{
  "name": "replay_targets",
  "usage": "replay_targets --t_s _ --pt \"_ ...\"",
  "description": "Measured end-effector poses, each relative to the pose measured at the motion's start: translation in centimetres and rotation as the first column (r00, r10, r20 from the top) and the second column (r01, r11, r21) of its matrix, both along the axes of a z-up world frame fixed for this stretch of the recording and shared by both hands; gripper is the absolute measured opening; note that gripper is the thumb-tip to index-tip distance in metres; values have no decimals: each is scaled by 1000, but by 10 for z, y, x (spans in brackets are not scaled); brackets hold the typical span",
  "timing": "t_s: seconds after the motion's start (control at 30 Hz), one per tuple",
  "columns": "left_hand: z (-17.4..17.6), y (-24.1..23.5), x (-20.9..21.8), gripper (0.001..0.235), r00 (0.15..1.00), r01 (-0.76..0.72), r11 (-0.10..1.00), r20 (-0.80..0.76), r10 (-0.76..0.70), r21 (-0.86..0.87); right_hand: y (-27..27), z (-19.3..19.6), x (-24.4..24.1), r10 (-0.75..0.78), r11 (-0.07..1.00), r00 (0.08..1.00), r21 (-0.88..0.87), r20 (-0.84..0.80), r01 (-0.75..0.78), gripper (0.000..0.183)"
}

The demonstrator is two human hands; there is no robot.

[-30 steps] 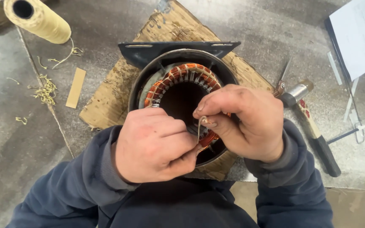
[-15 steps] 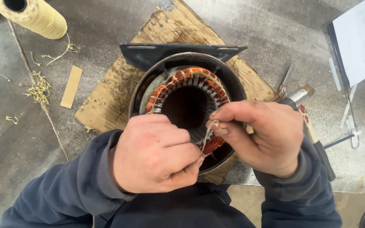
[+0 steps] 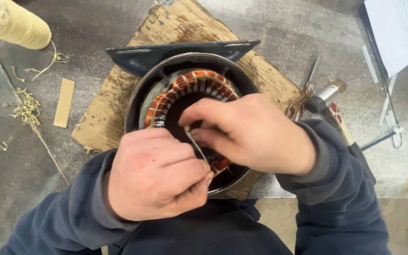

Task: Rewinding and tying down the copper coils of an electric motor stator using string.

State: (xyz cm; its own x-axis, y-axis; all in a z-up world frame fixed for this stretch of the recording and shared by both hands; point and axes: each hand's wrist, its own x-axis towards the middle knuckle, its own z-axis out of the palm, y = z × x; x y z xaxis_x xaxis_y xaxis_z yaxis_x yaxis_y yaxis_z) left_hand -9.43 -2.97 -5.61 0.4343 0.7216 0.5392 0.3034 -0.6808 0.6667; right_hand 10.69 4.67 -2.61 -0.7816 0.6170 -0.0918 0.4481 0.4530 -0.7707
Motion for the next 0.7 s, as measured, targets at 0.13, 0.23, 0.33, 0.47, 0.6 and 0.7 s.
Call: replay_targets --t_s 0.13,0.23,0.33,0.47,0.6,0.7 --pt "2 -2 3 13 999 -35 999 -24 36 6 1 -4 -7 112 989 992 90 56 -117 17" --pt "6 -4 1 15 993 -74 997 -88 73 -12 5 -9 -13 227 974 973 18 -36 -227 22" --pt "8 -5 0 14 986 -98 994 -144 89 -51 3 -11 -14 236 971 970 14 59 -237 18" --pt "7 -3 -3 14 990 -65 998 -128 62 -18 1 -7 -8 346 927 910 62 228 -369 20" --pt "2 -2 -5 13 994 -55 998 -97 51 -36 -3 0 6 356 864 905 287 234 -414 34" --pt "2 -2 -6 14 993 -37 998 -113 31 -49 -14 29 22 219 789 956 541 193 -290 50"
